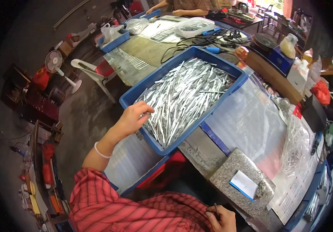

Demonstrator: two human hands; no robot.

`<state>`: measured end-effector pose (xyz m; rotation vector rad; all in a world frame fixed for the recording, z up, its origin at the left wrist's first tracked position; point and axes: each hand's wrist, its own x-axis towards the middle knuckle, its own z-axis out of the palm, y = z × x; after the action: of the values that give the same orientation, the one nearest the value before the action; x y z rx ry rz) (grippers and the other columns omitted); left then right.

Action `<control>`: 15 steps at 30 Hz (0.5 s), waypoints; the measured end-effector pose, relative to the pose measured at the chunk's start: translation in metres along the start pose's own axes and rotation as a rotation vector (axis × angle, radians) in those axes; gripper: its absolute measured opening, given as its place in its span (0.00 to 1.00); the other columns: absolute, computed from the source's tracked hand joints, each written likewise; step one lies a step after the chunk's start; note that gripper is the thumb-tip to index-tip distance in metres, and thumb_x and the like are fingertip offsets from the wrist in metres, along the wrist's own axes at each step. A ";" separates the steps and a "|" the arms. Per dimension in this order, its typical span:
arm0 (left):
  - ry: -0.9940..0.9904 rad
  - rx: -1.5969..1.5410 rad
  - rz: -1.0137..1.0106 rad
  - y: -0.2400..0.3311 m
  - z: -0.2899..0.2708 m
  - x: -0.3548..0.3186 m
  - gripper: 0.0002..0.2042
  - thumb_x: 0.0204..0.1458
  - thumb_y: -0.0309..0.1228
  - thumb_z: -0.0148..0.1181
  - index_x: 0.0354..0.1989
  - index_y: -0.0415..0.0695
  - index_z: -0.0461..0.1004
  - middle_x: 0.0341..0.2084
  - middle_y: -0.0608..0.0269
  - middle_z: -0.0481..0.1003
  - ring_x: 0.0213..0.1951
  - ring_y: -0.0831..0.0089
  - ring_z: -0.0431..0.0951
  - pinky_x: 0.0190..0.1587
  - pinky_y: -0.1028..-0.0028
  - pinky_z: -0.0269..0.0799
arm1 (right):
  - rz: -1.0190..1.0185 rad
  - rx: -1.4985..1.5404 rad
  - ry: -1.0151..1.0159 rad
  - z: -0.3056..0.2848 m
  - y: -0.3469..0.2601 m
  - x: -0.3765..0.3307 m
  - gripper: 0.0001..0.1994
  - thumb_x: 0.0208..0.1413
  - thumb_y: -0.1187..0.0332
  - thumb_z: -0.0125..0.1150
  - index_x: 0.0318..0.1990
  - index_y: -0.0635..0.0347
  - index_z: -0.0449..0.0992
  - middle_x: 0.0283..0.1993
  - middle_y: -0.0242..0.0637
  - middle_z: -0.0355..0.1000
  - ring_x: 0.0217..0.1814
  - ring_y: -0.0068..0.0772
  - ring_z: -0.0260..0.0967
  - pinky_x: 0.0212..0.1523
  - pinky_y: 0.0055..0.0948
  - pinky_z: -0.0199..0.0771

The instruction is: The worker picks up small metal strips, places them on a stone block to inspect or mark them with a stylus tool, and then sorts them into a blue plastic bin.

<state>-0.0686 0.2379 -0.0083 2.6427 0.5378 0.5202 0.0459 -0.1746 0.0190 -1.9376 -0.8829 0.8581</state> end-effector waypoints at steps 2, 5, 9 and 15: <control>-0.151 0.115 0.020 -0.016 0.005 0.009 0.10 0.47 0.23 0.56 0.38 0.46 0.76 0.36 0.53 0.73 0.40 0.51 0.76 0.43 0.59 0.71 | 0.006 0.015 0.022 -0.001 0.004 -0.005 0.05 0.54 0.76 0.58 0.37 0.67 0.76 0.31 0.47 0.75 0.31 0.41 0.74 0.35 0.31 0.70; -0.366 0.195 -0.046 -0.027 0.005 0.022 0.10 0.45 0.24 0.56 0.37 0.47 0.75 0.39 0.53 0.72 0.45 0.52 0.73 0.46 0.58 0.69 | 0.071 0.067 0.029 -0.002 0.008 -0.009 0.05 0.54 0.76 0.58 0.38 0.66 0.76 0.31 0.47 0.75 0.31 0.43 0.74 0.33 0.31 0.71; -0.473 0.322 -0.006 -0.027 0.003 0.037 0.11 0.44 0.24 0.57 0.38 0.46 0.74 0.38 0.54 0.72 0.46 0.52 0.73 0.45 0.57 0.69 | 0.038 0.084 0.030 0.000 0.013 -0.008 0.05 0.55 0.75 0.59 0.38 0.66 0.76 0.30 0.48 0.75 0.29 0.43 0.74 0.32 0.31 0.71; -0.454 0.238 0.046 -0.033 0.006 0.042 0.11 0.44 0.26 0.60 0.37 0.41 0.71 0.31 0.52 0.75 0.38 0.54 0.76 0.40 0.60 0.70 | -0.007 0.101 -0.024 -0.001 0.015 -0.004 0.06 0.56 0.73 0.59 0.39 0.65 0.76 0.31 0.50 0.74 0.31 0.45 0.74 0.33 0.31 0.71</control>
<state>-0.0396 0.2830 -0.0163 2.8722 0.4162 -0.1470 0.0489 -0.1846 0.0076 -1.8393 -0.8446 0.9064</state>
